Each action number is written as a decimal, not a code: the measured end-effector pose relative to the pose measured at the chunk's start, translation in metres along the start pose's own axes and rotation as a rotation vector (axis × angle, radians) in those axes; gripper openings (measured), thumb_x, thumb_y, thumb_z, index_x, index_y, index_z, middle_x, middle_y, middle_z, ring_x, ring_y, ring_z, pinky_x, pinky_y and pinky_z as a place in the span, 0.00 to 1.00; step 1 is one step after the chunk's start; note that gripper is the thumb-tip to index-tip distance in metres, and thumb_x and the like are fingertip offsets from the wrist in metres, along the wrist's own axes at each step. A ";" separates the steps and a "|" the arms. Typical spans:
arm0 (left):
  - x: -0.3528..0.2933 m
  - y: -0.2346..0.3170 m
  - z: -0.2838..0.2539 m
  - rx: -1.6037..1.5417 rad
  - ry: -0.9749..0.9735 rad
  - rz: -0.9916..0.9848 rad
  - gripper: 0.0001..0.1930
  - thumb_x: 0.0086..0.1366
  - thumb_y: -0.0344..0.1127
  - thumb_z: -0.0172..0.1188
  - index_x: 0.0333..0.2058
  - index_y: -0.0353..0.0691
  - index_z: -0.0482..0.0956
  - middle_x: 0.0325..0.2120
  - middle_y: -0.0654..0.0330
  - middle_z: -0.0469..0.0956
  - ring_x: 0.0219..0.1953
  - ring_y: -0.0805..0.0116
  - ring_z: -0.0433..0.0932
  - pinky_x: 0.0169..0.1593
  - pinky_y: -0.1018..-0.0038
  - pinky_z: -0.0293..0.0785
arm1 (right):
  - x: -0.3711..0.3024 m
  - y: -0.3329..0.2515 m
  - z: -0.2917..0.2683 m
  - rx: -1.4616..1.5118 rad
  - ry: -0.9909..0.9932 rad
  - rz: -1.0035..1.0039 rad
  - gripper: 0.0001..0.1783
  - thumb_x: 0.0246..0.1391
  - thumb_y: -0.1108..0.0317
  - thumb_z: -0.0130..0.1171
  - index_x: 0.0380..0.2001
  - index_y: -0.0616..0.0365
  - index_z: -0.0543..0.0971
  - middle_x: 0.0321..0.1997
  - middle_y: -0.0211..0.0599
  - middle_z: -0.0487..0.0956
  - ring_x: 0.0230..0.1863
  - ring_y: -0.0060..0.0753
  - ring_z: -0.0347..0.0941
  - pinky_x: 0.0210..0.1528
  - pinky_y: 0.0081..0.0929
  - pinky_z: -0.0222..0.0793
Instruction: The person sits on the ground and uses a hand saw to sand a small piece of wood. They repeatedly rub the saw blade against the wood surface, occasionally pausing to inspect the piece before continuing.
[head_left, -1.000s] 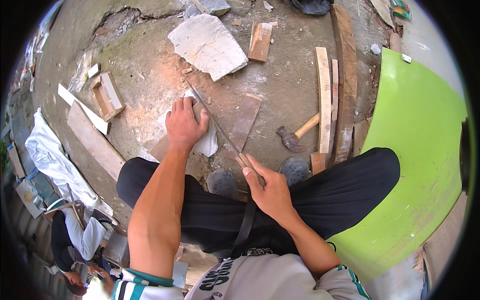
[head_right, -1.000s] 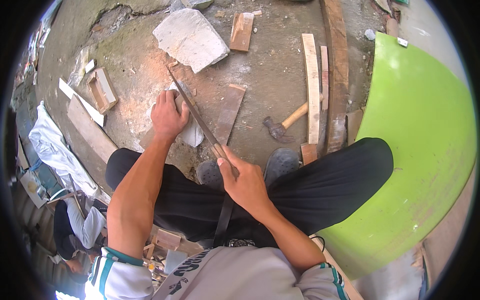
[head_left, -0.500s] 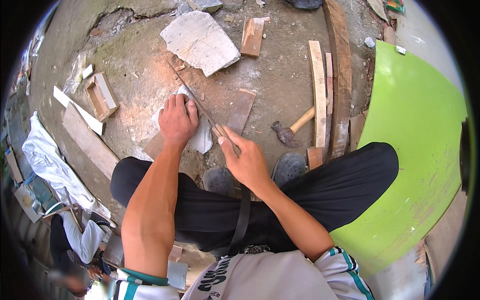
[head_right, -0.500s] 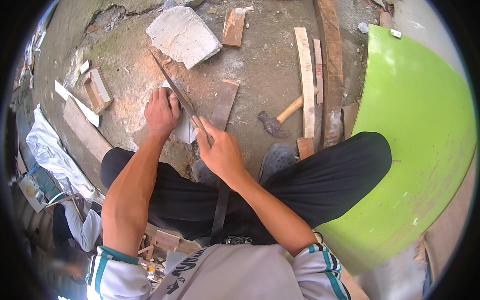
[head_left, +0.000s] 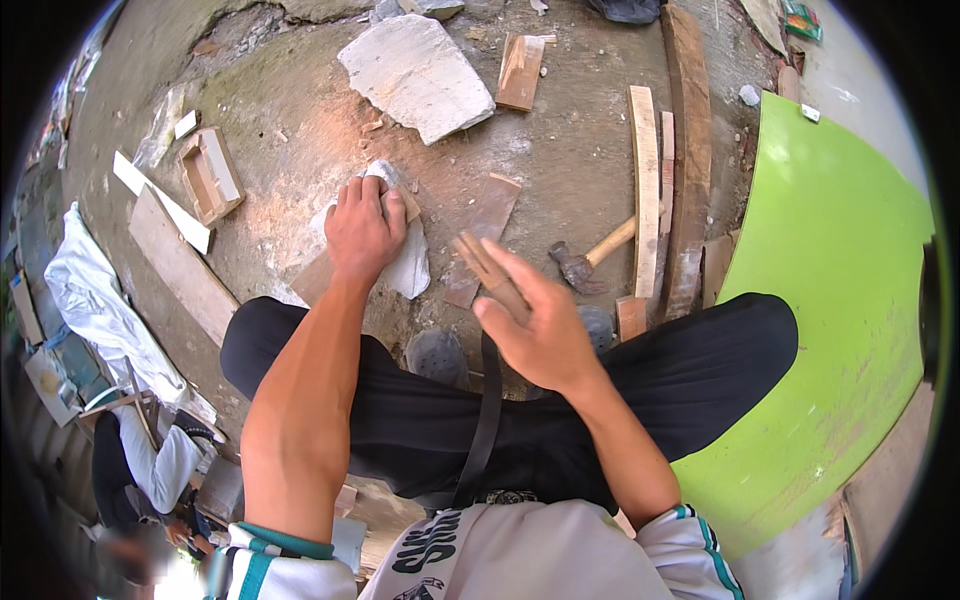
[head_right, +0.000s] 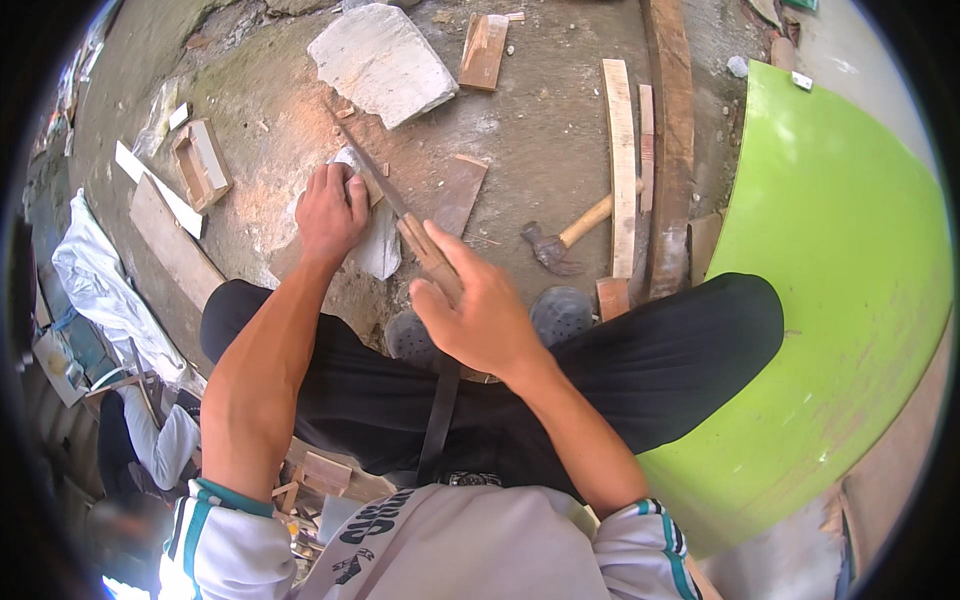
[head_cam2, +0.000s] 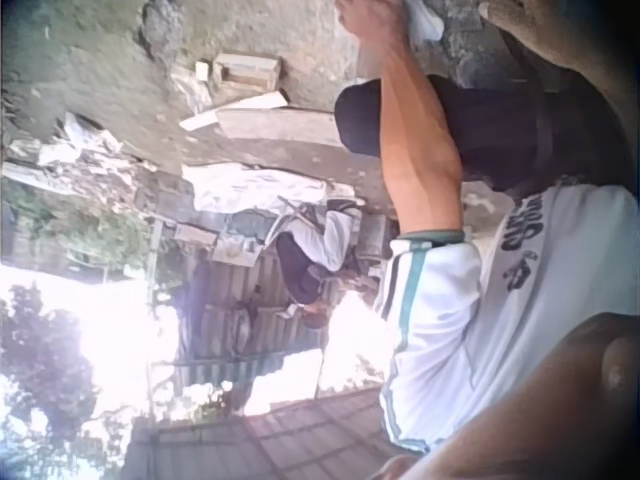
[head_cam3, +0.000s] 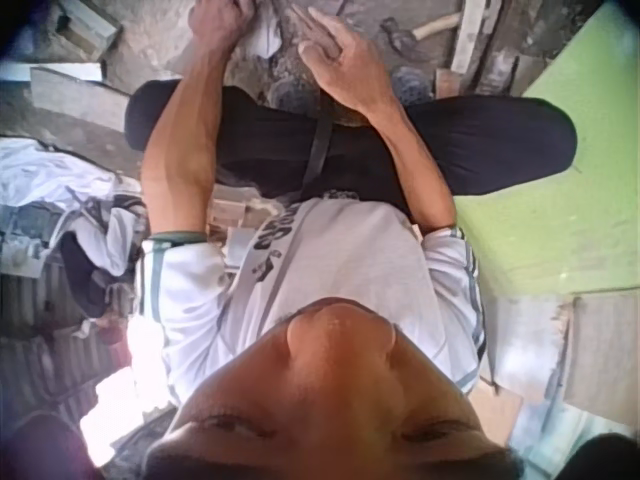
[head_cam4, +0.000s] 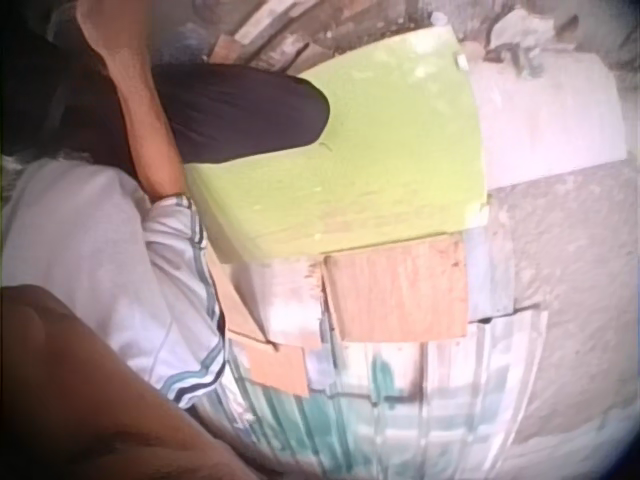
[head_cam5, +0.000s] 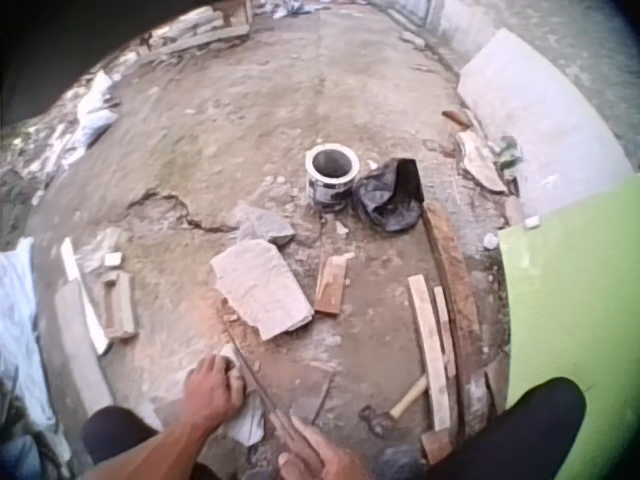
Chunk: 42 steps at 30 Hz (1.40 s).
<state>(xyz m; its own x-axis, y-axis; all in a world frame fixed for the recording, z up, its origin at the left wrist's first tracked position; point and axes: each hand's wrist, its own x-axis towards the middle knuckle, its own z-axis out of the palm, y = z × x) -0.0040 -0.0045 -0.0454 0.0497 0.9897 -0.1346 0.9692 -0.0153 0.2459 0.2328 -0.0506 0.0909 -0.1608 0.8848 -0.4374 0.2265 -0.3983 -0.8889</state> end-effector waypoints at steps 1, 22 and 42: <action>0.001 0.001 -0.001 0.002 -0.013 -0.006 0.13 0.68 0.45 0.53 0.37 0.42 0.77 0.35 0.56 0.76 0.42 0.56 0.77 0.43 0.58 0.72 | -0.002 0.000 -0.011 -0.001 -0.035 -0.022 0.33 0.57 0.65 0.61 0.64 0.70 0.70 0.35 0.58 0.83 0.38 0.48 0.82 0.44 0.37 0.75; 0.009 -0.010 0.009 -0.030 -0.033 0.534 0.20 0.65 0.53 0.65 0.47 0.47 0.83 0.53 0.58 0.74 0.58 0.59 0.72 0.62 0.56 0.65 | -0.046 -0.019 -0.054 -0.121 -0.030 -0.048 0.33 0.58 0.61 0.64 0.60 0.75 0.72 0.36 0.57 0.84 0.22 0.38 0.79 0.32 0.31 0.75; 0.015 0.021 0.010 0.043 0.109 -0.391 0.17 0.71 0.46 0.51 0.31 0.40 0.81 0.32 0.55 0.81 0.40 0.52 0.80 0.43 0.56 0.74 | -0.077 -0.069 -0.023 -0.070 0.019 0.020 0.24 0.61 0.74 0.59 0.59 0.72 0.74 0.29 0.48 0.84 0.22 0.24 0.78 0.26 0.22 0.70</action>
<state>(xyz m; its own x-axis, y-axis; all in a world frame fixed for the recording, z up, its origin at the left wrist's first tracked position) 0.0191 0.0086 -0.0519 -0.3479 0.9314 -0.1069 0.9193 0.3613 0.1561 0.2522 -0.0861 0.1890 -0.1372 0.8814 -0.4521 0.2960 -0.3991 -0.8678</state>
